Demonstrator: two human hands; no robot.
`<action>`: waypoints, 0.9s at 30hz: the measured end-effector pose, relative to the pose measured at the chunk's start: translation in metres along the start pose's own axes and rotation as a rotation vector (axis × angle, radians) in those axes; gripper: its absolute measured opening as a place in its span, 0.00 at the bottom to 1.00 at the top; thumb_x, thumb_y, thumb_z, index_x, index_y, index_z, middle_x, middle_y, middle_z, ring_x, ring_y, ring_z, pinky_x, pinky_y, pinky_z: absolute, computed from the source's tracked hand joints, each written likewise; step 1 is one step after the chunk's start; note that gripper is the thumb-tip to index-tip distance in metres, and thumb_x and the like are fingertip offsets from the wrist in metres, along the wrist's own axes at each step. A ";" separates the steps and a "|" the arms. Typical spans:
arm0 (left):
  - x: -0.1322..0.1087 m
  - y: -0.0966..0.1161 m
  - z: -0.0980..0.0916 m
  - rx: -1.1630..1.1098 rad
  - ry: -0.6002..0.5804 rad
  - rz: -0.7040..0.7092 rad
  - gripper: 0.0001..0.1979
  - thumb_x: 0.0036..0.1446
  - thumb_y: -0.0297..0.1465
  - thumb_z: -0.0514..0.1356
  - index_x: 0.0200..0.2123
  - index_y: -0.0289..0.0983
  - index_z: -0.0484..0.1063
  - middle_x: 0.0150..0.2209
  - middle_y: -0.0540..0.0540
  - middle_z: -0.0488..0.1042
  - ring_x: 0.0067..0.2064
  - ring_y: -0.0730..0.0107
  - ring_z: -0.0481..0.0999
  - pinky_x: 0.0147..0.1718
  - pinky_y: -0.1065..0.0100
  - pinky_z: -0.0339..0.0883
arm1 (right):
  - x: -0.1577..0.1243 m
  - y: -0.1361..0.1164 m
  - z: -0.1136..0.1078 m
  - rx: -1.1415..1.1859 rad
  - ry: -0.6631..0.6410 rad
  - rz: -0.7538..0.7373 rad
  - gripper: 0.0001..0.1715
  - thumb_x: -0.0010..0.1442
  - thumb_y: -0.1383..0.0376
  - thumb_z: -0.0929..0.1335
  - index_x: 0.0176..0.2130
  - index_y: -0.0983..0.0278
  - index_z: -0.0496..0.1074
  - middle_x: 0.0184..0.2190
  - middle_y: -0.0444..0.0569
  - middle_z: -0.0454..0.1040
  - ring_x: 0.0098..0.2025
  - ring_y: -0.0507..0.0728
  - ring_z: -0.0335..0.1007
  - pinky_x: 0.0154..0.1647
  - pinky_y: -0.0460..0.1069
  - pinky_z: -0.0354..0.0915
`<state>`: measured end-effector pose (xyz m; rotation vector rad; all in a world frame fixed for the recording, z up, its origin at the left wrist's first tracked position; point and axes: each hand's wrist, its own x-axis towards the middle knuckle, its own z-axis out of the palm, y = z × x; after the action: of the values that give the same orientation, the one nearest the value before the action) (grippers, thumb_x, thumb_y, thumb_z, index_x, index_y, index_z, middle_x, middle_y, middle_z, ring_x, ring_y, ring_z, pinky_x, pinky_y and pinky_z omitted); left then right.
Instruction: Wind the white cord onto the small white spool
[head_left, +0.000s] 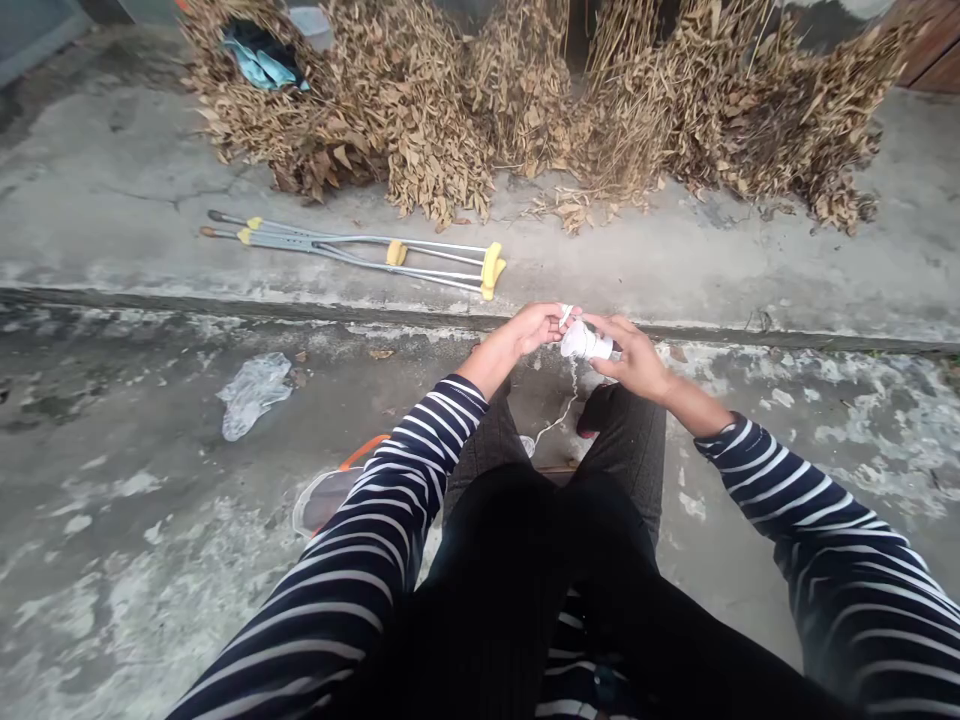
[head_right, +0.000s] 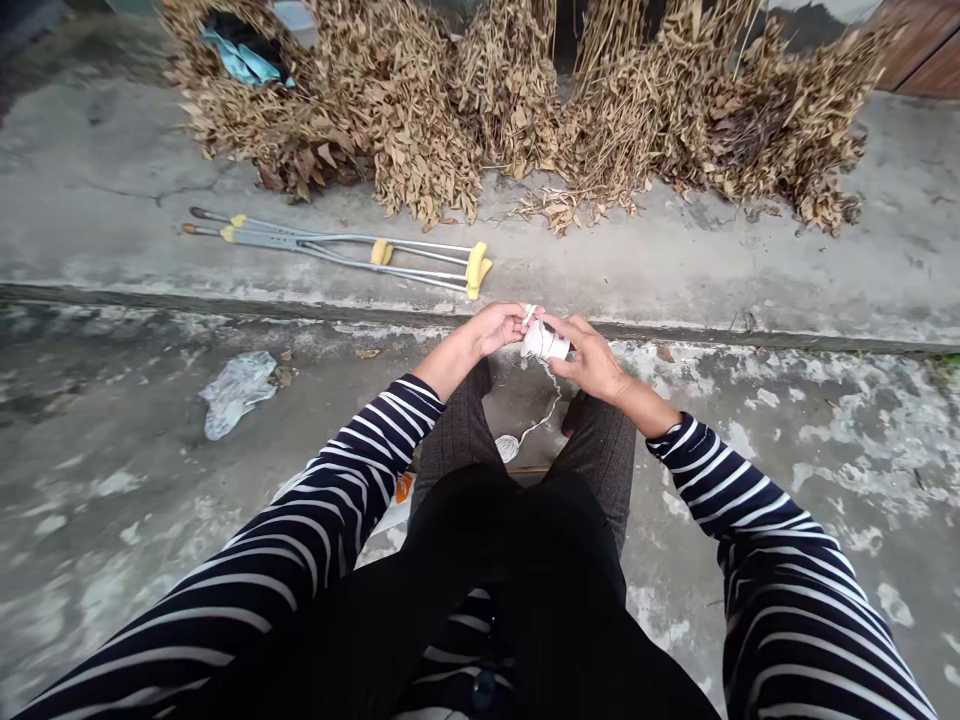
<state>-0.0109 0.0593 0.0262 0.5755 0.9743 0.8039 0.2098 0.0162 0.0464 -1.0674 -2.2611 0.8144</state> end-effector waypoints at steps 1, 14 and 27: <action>0.001 -0.003 -0.001 -0.007 0.003 -0.020 0.11 0.58 0.23 0.56 0.38 0.29 0.79 0.25 0.47 0.76 0.24 0.76 0.71 0.28 0.74 0.66 | -0.001 0.001 0.002 0.032 -0.009 0.018 0.37 0.57 0.63 0.71 0.65 0.61 0.72 0.47 0.55 0.75 0.45 0.63 0.72 0.50 0.61 0.72; 0.022 -0.018 -0.039 0.297 0.242 0.114 0.03 0.56 0.25 0.68 0.33 0.31 0.77 0.35 0.42 0.81 0.36 0.70 0.79 0.34 0.71 0.75 | 0.008 -0.012 -0.029 0.308 0.061 0.101 0.31 0.52 0.57 0.77 0.55 0.57 0.80 0.46 0.51 0.76 0.47 0.61 0.72 0.50 0.58 0.71; 0.005 -0.048 0.044 0.226 0.102 0.471 0.11 0.55 0.22 0.67 0.43 0.33 0.80 0.41 0.46 0.83 0.43 0.70 0.80 0.40 0.74 0.73 | 0.028 -0.028 -0.046 0.552 0.048 0.423 0.24 0.44 0.62 0.78 0.44 0.63 0.82 0.39 0.50 0.82 0.39 0.59 0.77 0.43 0.58 0.77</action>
<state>0.0451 0.0317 0.0085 0.9902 1.0454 1.1565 0.2099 0.0383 0.1028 -1.2731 -1.6275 1.4578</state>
